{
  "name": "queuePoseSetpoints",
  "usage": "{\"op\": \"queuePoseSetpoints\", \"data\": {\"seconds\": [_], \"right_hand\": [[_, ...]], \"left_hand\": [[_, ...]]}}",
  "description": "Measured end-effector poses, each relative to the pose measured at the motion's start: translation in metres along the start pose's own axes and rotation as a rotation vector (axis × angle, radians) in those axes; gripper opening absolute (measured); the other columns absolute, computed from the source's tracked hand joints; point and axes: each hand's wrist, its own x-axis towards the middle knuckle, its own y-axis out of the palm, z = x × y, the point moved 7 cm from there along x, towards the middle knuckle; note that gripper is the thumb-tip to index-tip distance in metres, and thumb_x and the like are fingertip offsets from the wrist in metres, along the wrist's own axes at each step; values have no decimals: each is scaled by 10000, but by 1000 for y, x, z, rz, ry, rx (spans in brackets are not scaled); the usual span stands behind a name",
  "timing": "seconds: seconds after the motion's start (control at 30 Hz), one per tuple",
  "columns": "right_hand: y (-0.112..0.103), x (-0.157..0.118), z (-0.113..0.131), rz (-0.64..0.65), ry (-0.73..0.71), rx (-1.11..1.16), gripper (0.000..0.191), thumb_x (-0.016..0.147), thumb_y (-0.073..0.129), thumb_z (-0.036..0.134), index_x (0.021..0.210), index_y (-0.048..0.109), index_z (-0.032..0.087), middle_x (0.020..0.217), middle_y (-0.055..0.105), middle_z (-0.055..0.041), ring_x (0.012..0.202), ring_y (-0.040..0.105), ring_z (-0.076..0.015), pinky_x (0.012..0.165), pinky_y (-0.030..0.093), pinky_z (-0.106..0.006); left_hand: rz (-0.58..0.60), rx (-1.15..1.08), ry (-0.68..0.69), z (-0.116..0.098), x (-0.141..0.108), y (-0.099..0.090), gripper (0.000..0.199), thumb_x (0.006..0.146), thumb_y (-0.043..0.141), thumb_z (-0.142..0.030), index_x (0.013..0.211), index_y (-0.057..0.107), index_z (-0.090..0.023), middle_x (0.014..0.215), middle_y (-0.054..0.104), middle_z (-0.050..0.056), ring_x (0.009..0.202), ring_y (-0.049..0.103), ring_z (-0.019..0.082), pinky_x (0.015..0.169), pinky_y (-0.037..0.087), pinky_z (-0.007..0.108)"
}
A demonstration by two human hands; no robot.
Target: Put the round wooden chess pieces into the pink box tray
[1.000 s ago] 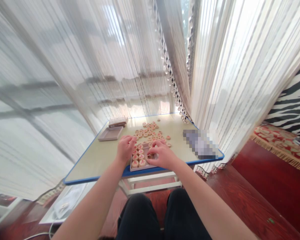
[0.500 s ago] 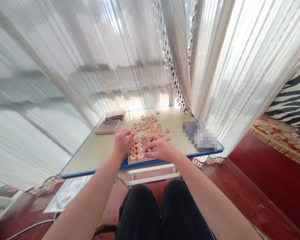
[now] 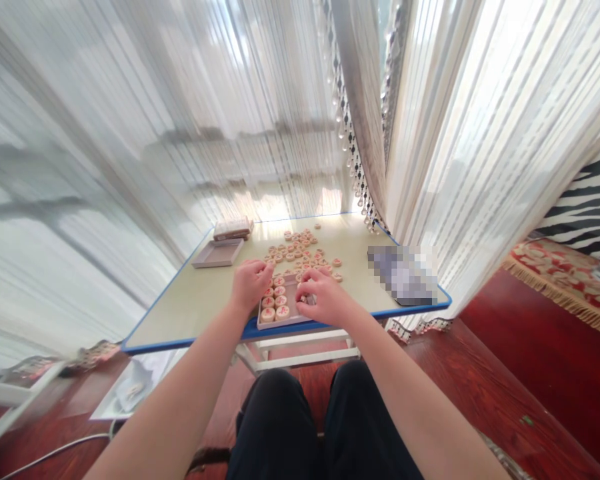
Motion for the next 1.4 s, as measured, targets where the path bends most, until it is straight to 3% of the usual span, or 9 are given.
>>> {"op": "queuePoseSetpoints", "data": {"seconds": [0.13, 0.4, 0.63, 0.97, 1.4], "right_hand": [[3, -1, 1, 13, -10, -30, 230, 730, 636, 211, 942, 695, 277, 941, 528, -44, 943, 455, -205, 908, 366, -384], [2, -1, -1, 16, 8, -34, 79, 739, 627, 207, 768, 696, 232, 885, 522, -41, 892, 459, -190, 902, 360, -376], [3, -2, -3, 14, 2, -19, 186, 683, 632, 143, 827, 694, 243, 905, 522, -35, 900, 437, -196, 889, 361, -373], [0, 0, -4, -15, 16, 11, 104, 695, 621, 148, 738, 684, 219, 895, 511, -37, 905, 443, -193, 895, 364, -372], [-3, -3, -3, -8, 19, 28, 176, 677, 611, 104, 750, 710, 229, 879, 513, -34, 898, 441, -191, 905, 363, -376]], "left_hand": [[-17, 7, -8, 1, 0, -2, 375, 818, 450, -279, 461, 511, -182, 529, 544, 11, 612, 493, 141, 693, 379, 274], [-7, 19, -31, 5, 0, 1, 364, 809, 446, -291, 468, 511, -186, 540, 552, 22, 620, 496, 150, 681, 379, 276], [-8, 18, -49, 4, 0, -3, 383, 804, 448, -306, 444, 485, -183, 505, 511, 10, 599, 479, 139, 658, 379, 263], [-10, 22, -57, 5, 0, -2, 367, 798, 453, -320, 465, 524, -183, 515, 534, 14, 601, 490, 142, 640, 380, 263], [-12, 19, -64, 6, 0, -1, 380, 801, 476, -374, 480, 541, -181, 524, 558, 18, 601, 507, 143, 626, 377, 263]]}}
